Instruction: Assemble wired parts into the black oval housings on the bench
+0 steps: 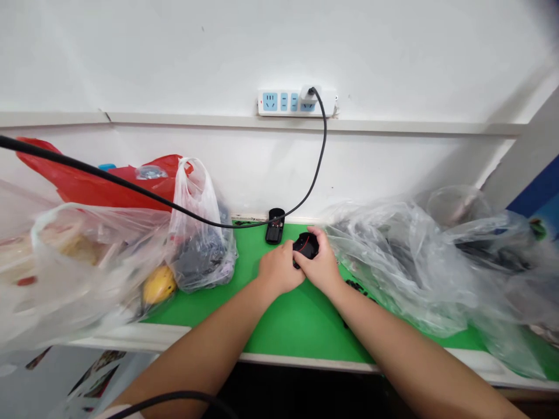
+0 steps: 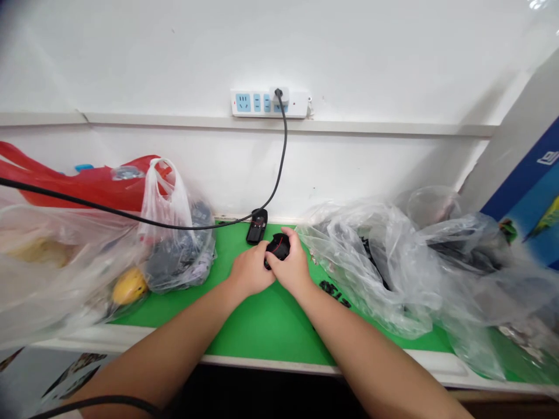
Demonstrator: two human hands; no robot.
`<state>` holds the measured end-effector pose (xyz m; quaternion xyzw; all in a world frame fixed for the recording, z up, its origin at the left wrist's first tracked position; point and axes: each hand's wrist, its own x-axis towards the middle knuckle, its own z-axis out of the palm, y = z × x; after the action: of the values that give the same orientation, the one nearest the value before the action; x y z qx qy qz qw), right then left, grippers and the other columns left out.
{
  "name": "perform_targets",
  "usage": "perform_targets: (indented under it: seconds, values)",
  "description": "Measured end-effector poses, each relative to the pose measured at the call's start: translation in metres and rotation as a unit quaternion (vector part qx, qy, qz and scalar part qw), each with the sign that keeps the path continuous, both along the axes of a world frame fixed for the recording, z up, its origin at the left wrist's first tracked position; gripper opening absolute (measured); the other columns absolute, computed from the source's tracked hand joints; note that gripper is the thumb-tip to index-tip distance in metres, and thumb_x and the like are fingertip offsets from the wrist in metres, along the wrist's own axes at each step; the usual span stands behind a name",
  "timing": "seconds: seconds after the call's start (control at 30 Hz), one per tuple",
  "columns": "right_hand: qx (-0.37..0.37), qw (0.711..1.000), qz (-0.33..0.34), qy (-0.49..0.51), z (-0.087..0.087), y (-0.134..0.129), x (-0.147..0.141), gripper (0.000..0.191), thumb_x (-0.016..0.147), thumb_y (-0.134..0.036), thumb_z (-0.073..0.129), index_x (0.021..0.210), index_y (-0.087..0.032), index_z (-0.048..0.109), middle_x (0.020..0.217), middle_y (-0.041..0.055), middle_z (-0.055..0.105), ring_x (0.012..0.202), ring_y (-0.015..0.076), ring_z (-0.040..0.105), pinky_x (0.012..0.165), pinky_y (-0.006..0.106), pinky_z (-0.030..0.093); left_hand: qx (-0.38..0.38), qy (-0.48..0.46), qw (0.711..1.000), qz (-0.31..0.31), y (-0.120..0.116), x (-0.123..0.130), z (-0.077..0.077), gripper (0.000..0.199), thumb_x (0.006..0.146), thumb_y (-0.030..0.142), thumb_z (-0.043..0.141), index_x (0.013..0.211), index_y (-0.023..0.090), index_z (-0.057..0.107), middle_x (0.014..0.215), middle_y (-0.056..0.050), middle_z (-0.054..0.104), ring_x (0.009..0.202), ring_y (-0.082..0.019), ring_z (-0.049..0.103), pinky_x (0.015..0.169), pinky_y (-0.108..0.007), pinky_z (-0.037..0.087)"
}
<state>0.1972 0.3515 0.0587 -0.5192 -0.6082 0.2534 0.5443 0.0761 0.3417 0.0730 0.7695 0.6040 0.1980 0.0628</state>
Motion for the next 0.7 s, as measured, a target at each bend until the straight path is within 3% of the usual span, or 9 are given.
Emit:
perform_targets:
  seconds: [0.3,0.7]
  values:
    - [-0.025,0.996,-0.004,0.08,0.013,-0.007,-0.004,0.074,0.06,-0.025,0.069,0.129,-0.02,0.043,0.101,0.0036,0.059,0.082,0.0146,0.058,0.079,0.029,0.05,0.071,-0.006,0.997,0.011,-0.005,0.003,0.002,0.038,0.072,0.034,0.052,0.108,0.02,0.05,0.098,-0.007,0.066,0.08,-0.027,0.064,0.061,-0.033,0.043]
    - [-0.025,0.997,-0.002,0.075,0.013,-0.005,-0.002,0.075,0.059,-0.024,0.071,0.129,-0.021,0.044,0.105,0.0034,0.059,0.088,0.0153,0.057,0.084,0.03,0.049,0.077,-0.017,0.997,0.012,-0.006,0.004,0.002,0.037,0.074,0.032,0.052,0.109,0.02,0.051,0.097,-0.007,0.066,0.08,-0.026,0.064,0.061,-0.033,0.042]
